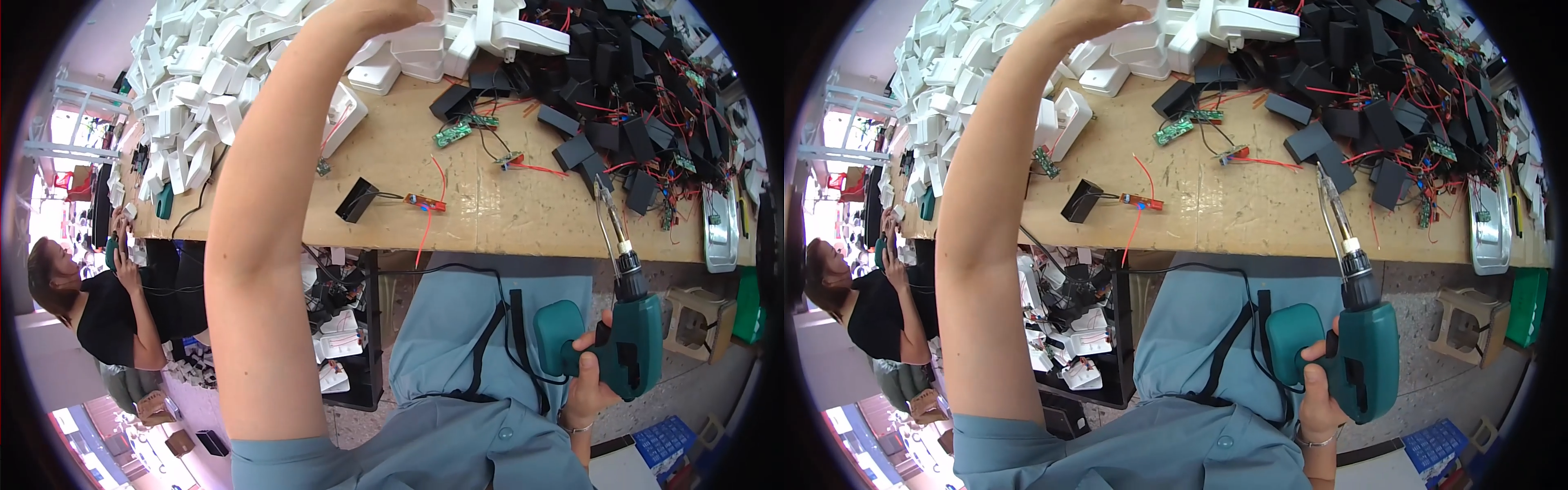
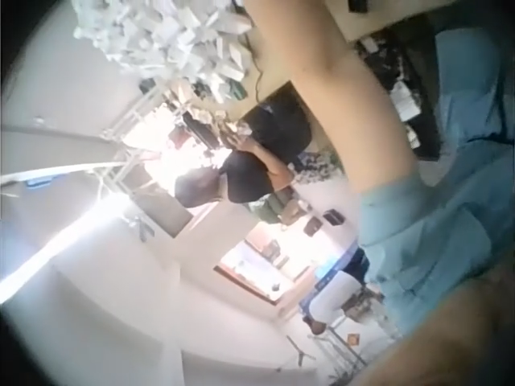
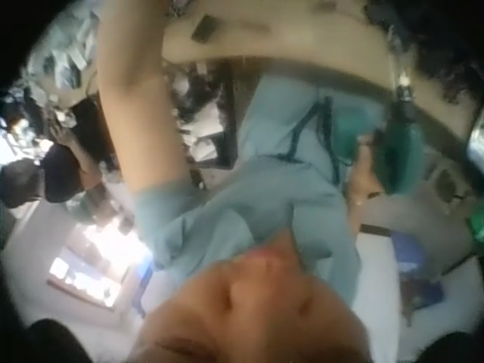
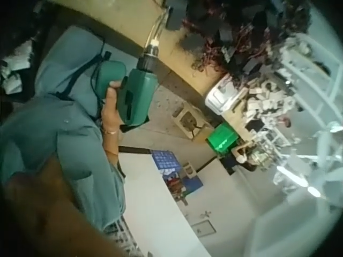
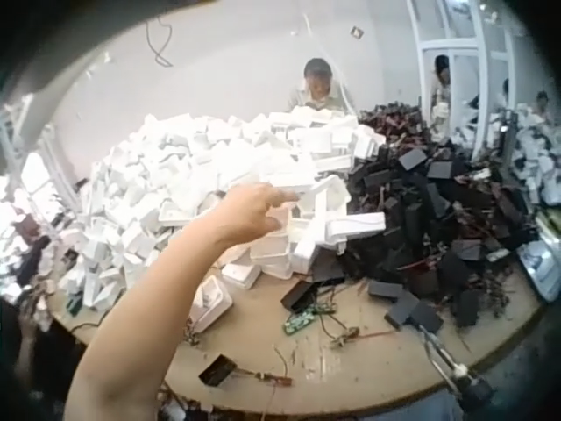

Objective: Soldering red and black wires into small white plastic housings at a production workbench.

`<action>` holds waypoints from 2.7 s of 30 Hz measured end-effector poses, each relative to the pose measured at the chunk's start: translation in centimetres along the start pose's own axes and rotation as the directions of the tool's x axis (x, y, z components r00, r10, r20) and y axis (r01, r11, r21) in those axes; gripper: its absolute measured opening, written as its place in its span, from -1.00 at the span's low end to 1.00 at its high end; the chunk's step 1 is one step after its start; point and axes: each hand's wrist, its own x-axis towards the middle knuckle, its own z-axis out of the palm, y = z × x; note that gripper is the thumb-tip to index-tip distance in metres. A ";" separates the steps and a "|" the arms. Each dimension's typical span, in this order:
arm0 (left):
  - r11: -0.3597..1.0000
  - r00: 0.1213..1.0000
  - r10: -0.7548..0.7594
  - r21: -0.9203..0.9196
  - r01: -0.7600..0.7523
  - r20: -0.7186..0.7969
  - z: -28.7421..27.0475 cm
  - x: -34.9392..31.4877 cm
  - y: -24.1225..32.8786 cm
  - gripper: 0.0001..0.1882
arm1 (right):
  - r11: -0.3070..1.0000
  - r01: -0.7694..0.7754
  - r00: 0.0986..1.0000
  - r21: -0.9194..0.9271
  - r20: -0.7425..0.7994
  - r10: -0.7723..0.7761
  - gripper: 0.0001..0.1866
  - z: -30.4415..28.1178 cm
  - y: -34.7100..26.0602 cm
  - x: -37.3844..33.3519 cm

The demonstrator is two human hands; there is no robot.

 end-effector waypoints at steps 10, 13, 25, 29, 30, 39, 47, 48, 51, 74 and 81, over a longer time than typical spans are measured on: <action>0.794 0.745 -0.463 -0.598 0.109 -0.479 -4.4 -6.5 3.9 -0.89 | 0.998 0.037 0.999 0.056 -0.013 -0.036 -0.42 -1.2 0.6 0.6; 0.907 0.819 -0.387 -0.335 0.256 -0.422 -3.3 -11.3 4.8 -0.76 | 0.998 0.057 0.998 0.038 -0.015 -0.057 -0.42 -1.4 0.7 1.0; -0.006 0.776 -0.495 -0.894 0.448 0.391 7.3 -13.1 20.1 -0.69 | 0.989 0.133 0.987 0.062 -0.103 -0.127 -0.39 -2.0 0.5 1.2; 0.281 0.777 -0.578 -0.834 0.475 0.248 8.2 -13.8 19.9 -0.60 | 0.991 0.108 0.988 0.078 -0.120 -0.098 -0.38 -1.9 0.8 1.1; 0.433 0.793 -0.584 -0.758 0.487 0.175 8.2 -14.0 19.9 -0.59 | 0.991 0.115 0.988 0.071 -0.108 -0.107 -0.38 -1.8 0.8 1.1; 0.799 0.842 -0.538 -0.341 0.494 -0.039 7.0 -15.3 21.1 -0.53 | 0.990 0.104 0.991 0.094 -0.097 -0.095 -0.38 -1.6 0.8 0.7; 0.821 0.900 -0.418 -0.476 0.316 -0.124 4.3 -22.6 21.6 -0.82 | 0.988 0.117 0.987 0.101 -0.121 -0.104 -0.38 -1.8 0.9 0.5; 0.836 0.902 -0.425 -0.416 0.358 -0.078 4.5 -23.5 20.7 -0.86 | 0.988 0.121 0.987 0.097 -0.115 -0.110 -0.38 -1.8 0.9 0.5; 0.794 0.786 -0.597 -0.255 0.551 -0.161 5.9 -23.9 17.3 -0.67 | 0.990 0.113 0.989 0.090 -0.110 -0.102 -0.38 -1.6 1.0 0.4; 0.865 0.760 -0.373 -0.495 0.078 -0.532 8.5 -17.5 15.1 -0.91 | 0.731 -0.200 0.968 0.652 0.249 0.044 -0.28 1.1 3.0 4.0; 0.708 0.813 -0.355 -0.701 -0.089 -0.461 7.4 -19.6 14.9 -0.86 | 0.632 -0.332 0.939 0.701 0.309 0.151 -0.19 3.7 3.8 5.8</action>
